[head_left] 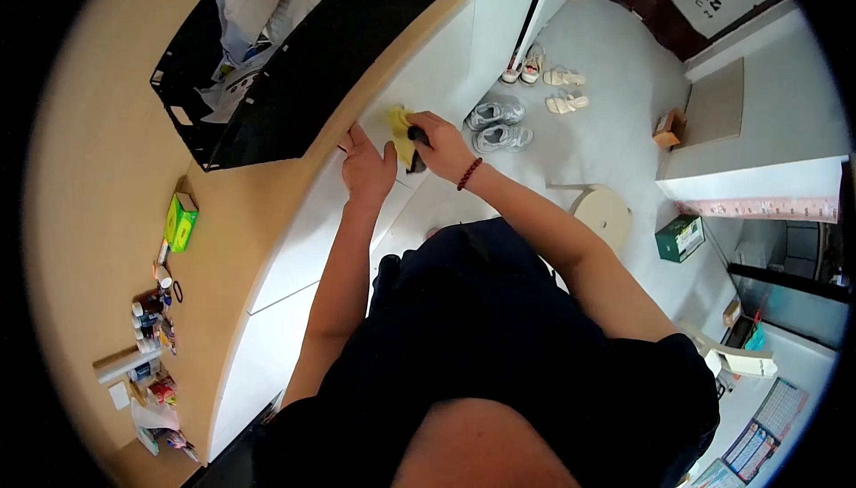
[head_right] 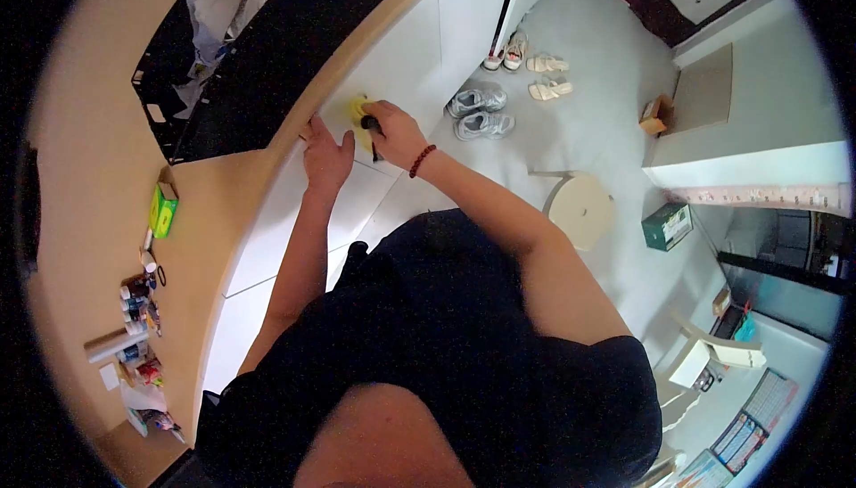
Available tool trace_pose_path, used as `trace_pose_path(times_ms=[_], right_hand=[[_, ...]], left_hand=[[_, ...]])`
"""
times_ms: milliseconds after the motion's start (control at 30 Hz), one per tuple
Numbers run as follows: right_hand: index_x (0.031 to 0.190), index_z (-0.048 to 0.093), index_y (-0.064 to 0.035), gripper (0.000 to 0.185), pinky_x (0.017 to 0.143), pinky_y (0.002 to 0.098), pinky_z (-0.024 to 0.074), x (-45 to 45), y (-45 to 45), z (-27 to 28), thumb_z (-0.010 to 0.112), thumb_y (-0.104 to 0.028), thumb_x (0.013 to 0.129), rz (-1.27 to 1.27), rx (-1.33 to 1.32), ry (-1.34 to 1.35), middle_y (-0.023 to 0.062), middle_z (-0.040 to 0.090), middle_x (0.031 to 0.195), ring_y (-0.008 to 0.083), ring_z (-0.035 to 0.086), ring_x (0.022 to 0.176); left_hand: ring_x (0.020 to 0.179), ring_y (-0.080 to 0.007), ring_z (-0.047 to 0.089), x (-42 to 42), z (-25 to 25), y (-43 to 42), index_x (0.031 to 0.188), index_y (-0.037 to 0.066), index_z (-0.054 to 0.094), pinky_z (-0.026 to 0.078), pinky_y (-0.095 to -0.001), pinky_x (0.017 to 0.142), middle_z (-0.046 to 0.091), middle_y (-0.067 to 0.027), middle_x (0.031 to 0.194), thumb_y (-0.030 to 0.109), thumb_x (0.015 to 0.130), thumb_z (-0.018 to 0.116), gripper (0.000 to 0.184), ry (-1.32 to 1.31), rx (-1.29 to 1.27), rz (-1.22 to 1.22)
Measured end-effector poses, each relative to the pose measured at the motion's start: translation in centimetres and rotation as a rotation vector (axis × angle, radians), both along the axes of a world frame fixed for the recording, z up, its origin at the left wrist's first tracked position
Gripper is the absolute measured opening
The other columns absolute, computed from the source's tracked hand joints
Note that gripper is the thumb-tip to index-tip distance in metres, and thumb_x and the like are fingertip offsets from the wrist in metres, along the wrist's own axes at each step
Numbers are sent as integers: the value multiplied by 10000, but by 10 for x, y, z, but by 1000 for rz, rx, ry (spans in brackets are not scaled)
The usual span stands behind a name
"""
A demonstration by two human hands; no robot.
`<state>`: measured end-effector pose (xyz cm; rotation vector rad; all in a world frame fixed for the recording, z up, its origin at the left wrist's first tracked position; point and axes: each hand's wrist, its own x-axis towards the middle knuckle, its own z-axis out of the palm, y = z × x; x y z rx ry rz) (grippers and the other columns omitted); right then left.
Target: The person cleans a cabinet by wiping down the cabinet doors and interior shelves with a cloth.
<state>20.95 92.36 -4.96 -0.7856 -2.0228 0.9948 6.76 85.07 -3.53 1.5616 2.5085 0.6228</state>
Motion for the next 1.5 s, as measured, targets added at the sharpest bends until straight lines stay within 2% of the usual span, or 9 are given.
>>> trace_pose_path(times_ms=[200,300,400,700,833,933,967,1167,1500], right_hand=[[1048,592,24,295,834,377,476,46,27,7,562,-30,759,52,-60,-67,188,608,1007,363,591,925],[1069,584,18,301,827,366,476,71,40,7,569,-26,771,84,-22,-115,189,613,1005,347,599,922],[1087,573,16,292,817,352,476,104,62,5,578,-37,801,84,-22,-131,194,621,989,327,608,921],[1066,603,-10,223,786,290,475,156,118,53,576,-85,858,172,-506,261,117,655,979,235,618,874],[1100,605,-82,291,975,370,368,139,82,82,603,-112,810,471,176,83,98,577,1191,254,508,1115],[1166,562,-127,428,1076,435,255,116,38,77,641,-166,748,624,608,-121,37,527,1275,263,429,1219],[1177,552,-130,456,1079,431,255,109,37,64,649,-167,733,619,628,-158,36,522,1282,259,426,1222],[1150,552,-132,520,1029,430,331,102,85,17,663,-98,643,645,667,-170,37,558,1207,249,477,1169],[1067,594,-109,382,941,388,413,76,270,21,602,-5,700,191,802,-300,82,611,1100,301,503,1083]], left_hand=[[1119,-409,509,11,-37,21,1400,-40,148,495,-430,857,243,-293,1399,226,787,626,822,-78,248,102],[1115,-422,500,31,2,16,1393,0,204,494,-441,849,264,-252,1395,181,783,620,760,-193,117,226],[1042,-422,541,51,-11,8,1367,34,267,510,-448,798,299,-223,1376,159,781,608,690,-2,239,187],[901,-407,598,129,20,-20,1254,115,506,509,-481,741,582,-184,1080,125,766,582,495,-103,132,241],[914,-345,617,140,61,-20,1160,119,591,509,-446,742,649,-131,976,182,760,628,406,-54,-174,252],[960,-323,612,134,29,-24,1133,97,593,497,-415,789,643,-139,1045,173,766,648,378,65,-3,202],[986,-317,605,129,-7,-25,1105,70,594,484,-389,817,648,-139,1028,131,763,666,355,-55,416,120],[931,-349,608,166,-4,-18,1054,18,582,502,-382,780,612,-182,1049,70,731,681,341,-440,345,257],[798,-306,603,198,-2,-12,1010,29,565,512,-393,674,553,-138,882,100,738,685,305,-329,283,187]])
